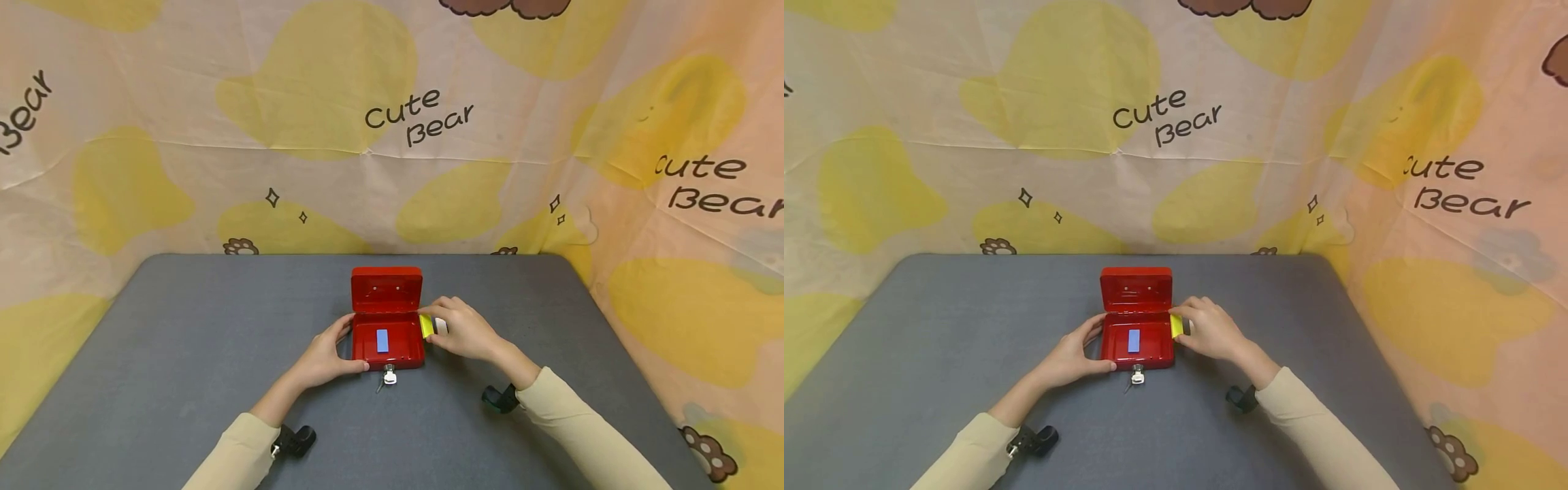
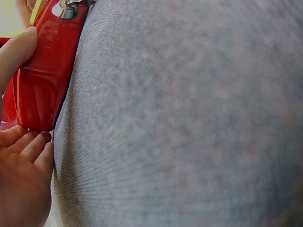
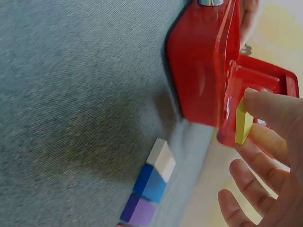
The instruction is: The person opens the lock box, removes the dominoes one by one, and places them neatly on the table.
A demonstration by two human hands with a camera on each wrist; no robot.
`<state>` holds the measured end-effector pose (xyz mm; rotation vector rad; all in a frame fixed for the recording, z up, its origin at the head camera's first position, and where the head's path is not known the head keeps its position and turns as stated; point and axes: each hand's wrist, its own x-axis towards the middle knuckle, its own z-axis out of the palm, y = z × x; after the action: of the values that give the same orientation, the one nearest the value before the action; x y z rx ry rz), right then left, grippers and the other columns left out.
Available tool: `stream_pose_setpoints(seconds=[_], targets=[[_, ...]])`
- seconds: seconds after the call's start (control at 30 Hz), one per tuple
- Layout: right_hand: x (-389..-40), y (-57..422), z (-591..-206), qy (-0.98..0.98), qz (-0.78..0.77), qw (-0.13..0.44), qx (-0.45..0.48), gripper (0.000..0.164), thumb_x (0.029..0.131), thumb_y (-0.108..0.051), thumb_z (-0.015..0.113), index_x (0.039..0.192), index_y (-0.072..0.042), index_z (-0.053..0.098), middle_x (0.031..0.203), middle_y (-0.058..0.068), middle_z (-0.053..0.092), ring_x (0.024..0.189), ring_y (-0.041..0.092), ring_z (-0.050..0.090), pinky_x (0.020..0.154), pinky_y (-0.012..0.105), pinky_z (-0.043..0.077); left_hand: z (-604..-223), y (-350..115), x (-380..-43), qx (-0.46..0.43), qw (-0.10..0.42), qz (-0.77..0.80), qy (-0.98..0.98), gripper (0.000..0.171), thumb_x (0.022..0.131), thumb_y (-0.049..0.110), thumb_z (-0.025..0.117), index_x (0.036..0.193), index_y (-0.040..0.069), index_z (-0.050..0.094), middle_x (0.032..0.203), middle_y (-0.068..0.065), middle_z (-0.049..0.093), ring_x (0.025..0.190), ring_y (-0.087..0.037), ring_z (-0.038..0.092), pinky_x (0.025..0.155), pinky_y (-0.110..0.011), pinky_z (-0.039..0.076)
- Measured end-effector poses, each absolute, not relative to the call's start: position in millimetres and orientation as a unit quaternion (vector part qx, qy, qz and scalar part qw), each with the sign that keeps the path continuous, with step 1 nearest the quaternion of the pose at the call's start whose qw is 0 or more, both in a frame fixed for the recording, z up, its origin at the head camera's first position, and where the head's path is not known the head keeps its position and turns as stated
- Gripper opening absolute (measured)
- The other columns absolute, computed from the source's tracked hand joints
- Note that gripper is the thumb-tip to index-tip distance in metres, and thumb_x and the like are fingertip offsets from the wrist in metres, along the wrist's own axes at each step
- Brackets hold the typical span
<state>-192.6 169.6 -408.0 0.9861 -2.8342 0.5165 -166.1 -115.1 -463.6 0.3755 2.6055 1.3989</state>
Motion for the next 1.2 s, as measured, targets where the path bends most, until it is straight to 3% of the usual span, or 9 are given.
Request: stream_pose_setpoints(seconds=[0.5,1.2], targets=[[-190.0,195.1,-411.9,-0.927,0.203,0.054,0.311,0.044,0.075,-0.017,0.075,0.116,-0.007,0.063,0.109,0.006,0.061,0.099,0.023,0.054,0.082,0.040,0.052,-464.6,-116.8,-166.0,0.124,0.079,0.468,0.871,0.093,0.064,0.037,0.082,0.140,0.013,0.034,0.142,-0.012,0.040,0.127,-0.031,0.044,0.093,-0.043,0.047],[-200.2,246.4,-423.5,-0.929,0.212,0.055,0.298,0.045,0.076,-0.014,0.075,0.117,-0.003,0.062,0.109,0.009,0.061,0.097,0.026,0.054,0.081,0.043,0.047,-464.4,-116.6,-166.3,0.125,0.076,0.460,0.876,0.093,0.064,0.037,0.082,0.140,0.013,0.033,0.142,-0.013,0.040,0.126,-0.030,0.045,0.094,-0.044,0.046]])
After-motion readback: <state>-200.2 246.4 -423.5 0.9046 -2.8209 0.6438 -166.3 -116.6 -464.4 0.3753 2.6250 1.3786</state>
